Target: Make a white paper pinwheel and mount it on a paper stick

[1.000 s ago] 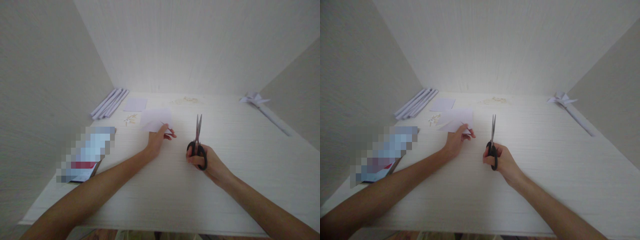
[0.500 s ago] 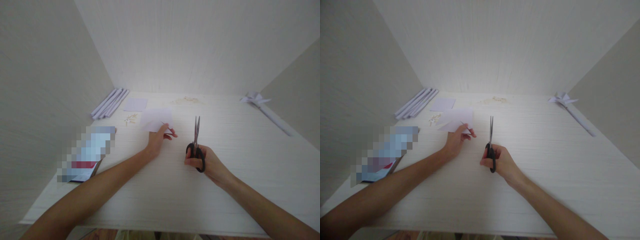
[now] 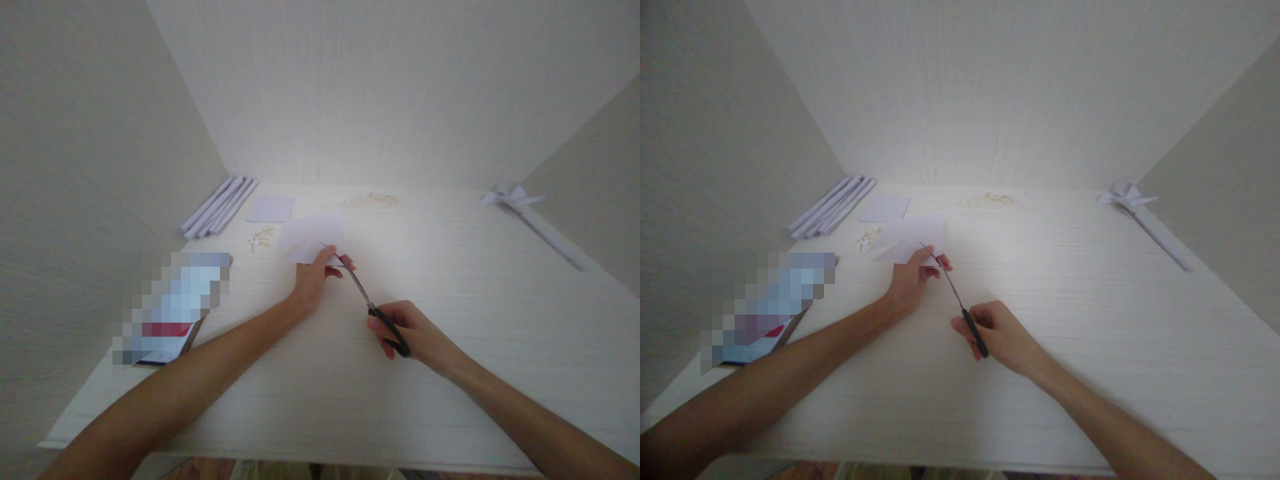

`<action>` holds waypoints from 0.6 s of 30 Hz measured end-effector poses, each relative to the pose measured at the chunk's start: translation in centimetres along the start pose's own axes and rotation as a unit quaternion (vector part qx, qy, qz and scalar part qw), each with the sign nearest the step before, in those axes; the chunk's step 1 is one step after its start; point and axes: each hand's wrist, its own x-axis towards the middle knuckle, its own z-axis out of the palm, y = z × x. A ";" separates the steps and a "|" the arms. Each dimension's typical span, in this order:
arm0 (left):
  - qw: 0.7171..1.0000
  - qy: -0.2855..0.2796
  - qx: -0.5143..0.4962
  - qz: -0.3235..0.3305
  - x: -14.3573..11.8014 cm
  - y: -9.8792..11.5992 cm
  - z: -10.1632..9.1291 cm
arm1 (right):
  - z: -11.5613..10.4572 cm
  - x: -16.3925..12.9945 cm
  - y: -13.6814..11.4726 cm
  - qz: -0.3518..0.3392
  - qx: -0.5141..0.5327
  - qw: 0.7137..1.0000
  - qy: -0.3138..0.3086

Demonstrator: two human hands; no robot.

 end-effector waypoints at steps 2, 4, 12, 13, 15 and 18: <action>1.000 -0.001 -0.001 -0.002 0.0 0.0 0.0 | 0.0 0.1 0.0 0.006 0.003 1.000 0.004; 1.000 -0.005 -0.001 0.000 0.0 0.0 0.1 | 0.1 0.1 -0.1 0.008 0.002 1.000 0.008; 1.000 -0.009 0.004 0.005 0.1 -0.3 0.0 | 0.1 0.1 -0.2 0.000 0.007 1.000 0.014; 1.000 -0.012 0.004 0.009 0.1 -0.3 -0.1 | 0.1 0.1 -0.2 0.000 0.007 1.000 0.014; 1.000 -0.021 0.004 0.016 0.0 -0.4 -0.1 | 0.1 0.1 -0.2 -0.001 0.006 1.000 0.012; 0.999 -0.029 0.000 0.022 0.0 -0.5 -0.2 | 0.1 0.1 -0.4 -0.003 0.004 1.000 0.013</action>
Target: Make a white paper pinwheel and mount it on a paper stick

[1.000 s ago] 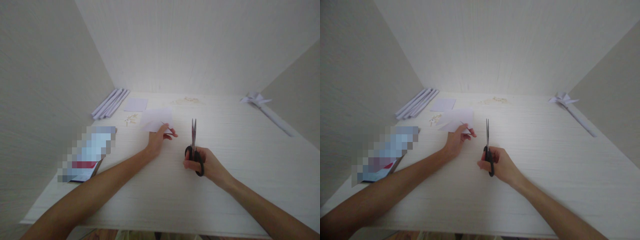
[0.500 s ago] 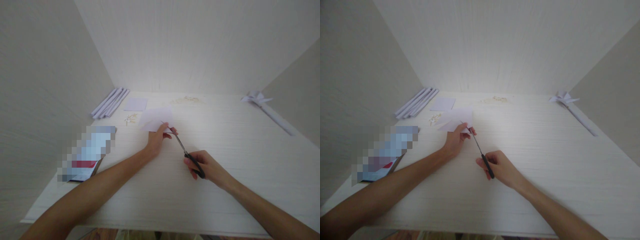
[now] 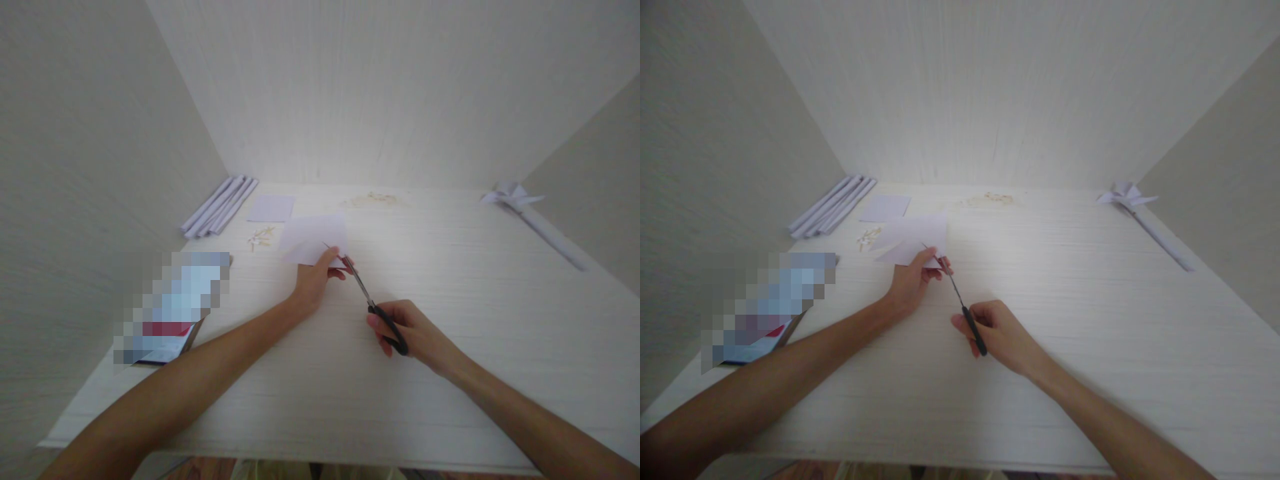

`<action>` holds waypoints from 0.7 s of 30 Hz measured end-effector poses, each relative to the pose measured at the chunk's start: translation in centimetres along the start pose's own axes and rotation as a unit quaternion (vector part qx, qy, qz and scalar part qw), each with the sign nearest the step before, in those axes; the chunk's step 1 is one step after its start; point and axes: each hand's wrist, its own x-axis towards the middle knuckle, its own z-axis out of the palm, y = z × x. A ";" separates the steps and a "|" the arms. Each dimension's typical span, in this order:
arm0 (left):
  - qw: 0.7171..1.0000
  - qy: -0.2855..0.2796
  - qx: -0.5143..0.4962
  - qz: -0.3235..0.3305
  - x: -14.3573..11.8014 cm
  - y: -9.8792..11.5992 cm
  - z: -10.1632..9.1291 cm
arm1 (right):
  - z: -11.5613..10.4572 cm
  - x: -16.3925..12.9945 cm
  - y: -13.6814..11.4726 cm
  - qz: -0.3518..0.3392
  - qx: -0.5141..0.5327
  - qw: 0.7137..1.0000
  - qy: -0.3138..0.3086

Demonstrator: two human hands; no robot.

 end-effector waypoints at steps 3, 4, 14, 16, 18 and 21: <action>1.000 -0.004 0.001 0.005 0.0 0.0 0.0 | 0.0 -0.1 -0.2 0.004 0.000 1.000 0.004; 1.000 -0.005 0.002 0.006 -0.1 0.0 0.0 | 0.0 -0.1 -0.2 0.006 0.001 1.000 0.005; 1.000 0.005 0.009 0.001 0.0 0.1 0.0 | 0.0 0.0 0.0 0.011 0.000 1.000 0.001; 1.000 0.004 0.008 0.003 0.0 0.0 0.0 | 0.0 0.0 0.0 0.009 -0.002 1.000 0.001; 1.000 0.003 0.006 0.005 0.0 0.0 0.0 | 0.0 0.0 0.0 0.005 -0.004 1.000 -0.001; 1.000 0.004 0.002 0.006 0.0 0.0 0.1 | 0.0 0.0 0.0 0.008 -0.002 1.000 -0.003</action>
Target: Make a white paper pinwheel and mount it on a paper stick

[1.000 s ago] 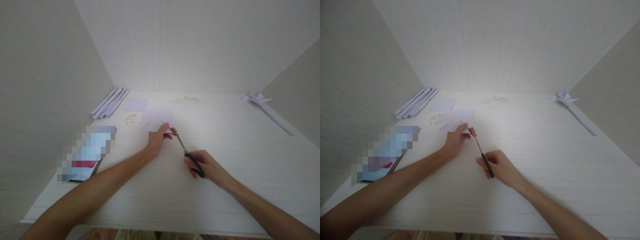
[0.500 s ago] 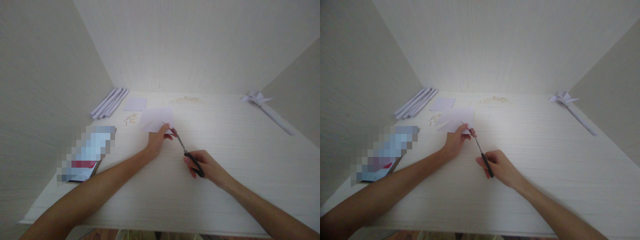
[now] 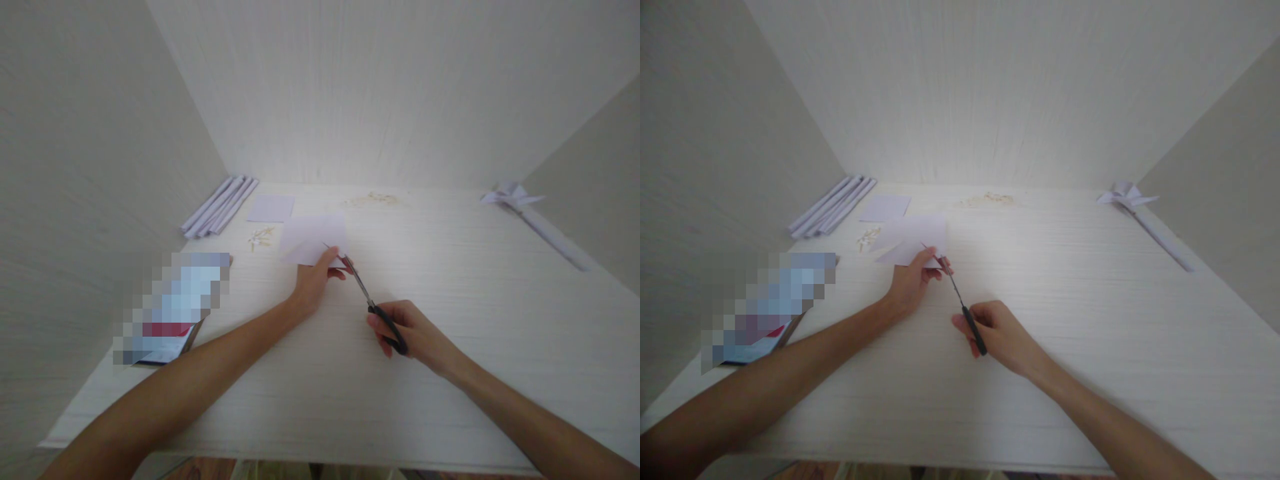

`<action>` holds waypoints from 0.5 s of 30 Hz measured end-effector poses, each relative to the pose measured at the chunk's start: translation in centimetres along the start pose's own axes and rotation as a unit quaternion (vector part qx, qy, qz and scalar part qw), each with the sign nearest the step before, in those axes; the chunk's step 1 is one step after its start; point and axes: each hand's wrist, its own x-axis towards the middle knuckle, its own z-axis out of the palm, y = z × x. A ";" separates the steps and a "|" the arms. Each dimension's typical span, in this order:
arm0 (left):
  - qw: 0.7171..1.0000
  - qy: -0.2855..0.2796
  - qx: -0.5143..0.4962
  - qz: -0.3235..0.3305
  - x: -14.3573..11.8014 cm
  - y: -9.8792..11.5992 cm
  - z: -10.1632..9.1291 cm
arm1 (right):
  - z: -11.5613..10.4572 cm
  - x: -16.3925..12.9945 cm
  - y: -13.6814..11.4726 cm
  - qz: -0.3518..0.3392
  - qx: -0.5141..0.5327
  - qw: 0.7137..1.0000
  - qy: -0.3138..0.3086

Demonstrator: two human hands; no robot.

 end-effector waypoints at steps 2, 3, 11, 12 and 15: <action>1.000 0.001 0.001 0.000 0.0 0.0 0.0 | 0.0 0.0 0.0 0.001 -0.001 1.000 0.001; 1.000 0.001 0.002 0.001 0.0 0.1 0.0 | 0.0 0.1 0.0 0.000 -0.003 1.000 0.002; 1.000 0.002 -0.009 -0.004 0.0 0.1 0.0 | 0.0 0.1 0.2 -0.001 -0.013 1.000 0.004; 1.000 0.003 -0.009 -0.005 0.0 0.1 0.0 | 0.0 0.1 0.3 -0.001 -0.014 1.000 0.003; 1.000 0.002 -0.007 -0.005 0.0 0.2 0.1 | 0.0 0.1 0.4 0.003 -0.015 1.000 0.003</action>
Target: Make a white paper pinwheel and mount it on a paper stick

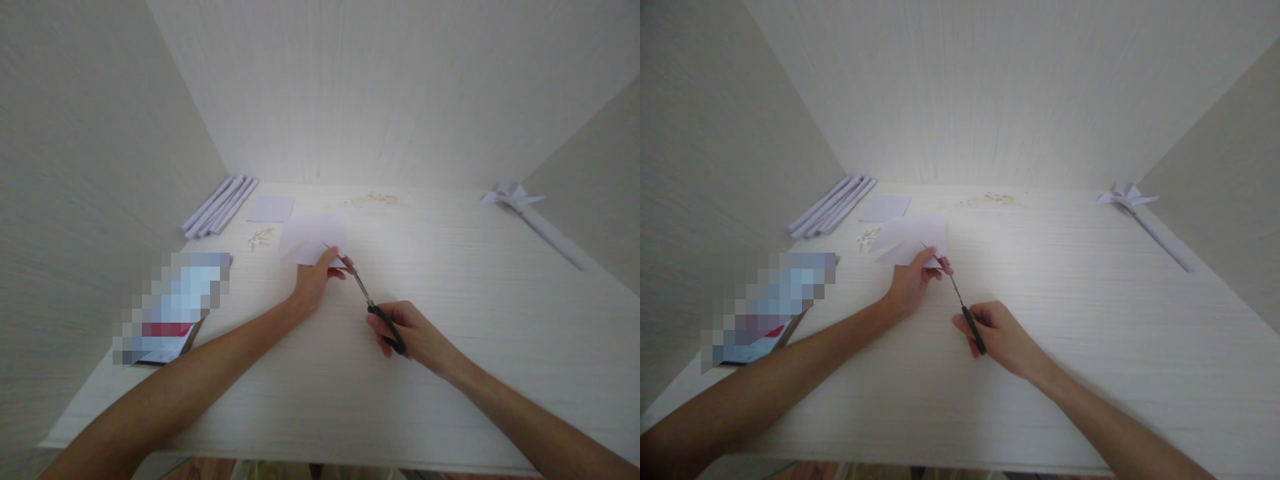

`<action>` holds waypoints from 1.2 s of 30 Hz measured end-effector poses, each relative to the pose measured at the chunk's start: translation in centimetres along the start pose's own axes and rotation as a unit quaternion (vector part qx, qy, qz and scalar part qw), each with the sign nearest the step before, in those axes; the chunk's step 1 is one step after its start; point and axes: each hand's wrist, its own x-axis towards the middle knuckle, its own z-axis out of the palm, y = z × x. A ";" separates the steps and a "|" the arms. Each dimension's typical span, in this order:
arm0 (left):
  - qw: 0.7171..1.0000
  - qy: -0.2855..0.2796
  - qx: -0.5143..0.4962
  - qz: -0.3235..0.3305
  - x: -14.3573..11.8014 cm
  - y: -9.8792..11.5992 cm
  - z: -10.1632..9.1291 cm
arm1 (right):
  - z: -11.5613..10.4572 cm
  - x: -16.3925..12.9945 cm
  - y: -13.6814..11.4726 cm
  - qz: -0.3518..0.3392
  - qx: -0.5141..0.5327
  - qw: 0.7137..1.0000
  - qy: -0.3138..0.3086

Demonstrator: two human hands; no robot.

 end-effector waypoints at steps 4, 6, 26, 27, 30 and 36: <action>1.000 0.000 0.000 -0.002 0.0 -0.1 0.0 | 0.1 0.0 -0.1 0.006 0.005 1.000 0.003; 1.000 0.002 -0.002 -0.001 0.1 -0.1 -0.1 | 0.1 0.0 -0.2 0.008 0.010 1.000 0.006; 1.000 0.002 -0.002 0.002 0.0 -0.1 -0.1 | -0.1 0.0 -0.4 0.010 0.019 1.000 -0.013; 1.000 0.002 0.000 0.000 0.0 -0.1 -0.1 | -0.1 -0.1 -0.5 0.014 0.023 1.000 -0.013; 1.000 0.006 0.002 -0.004 0.1 -0.1 -0.1 | -0.1 -0.1 -0.6 0.020 0.037 0.999 -0.014; 1.000 0.008 -0.003 -0.009 0.2 -0.2 -0.2 | -0.1 0.0 -0.5 0.021 0.059 0.998 -0.022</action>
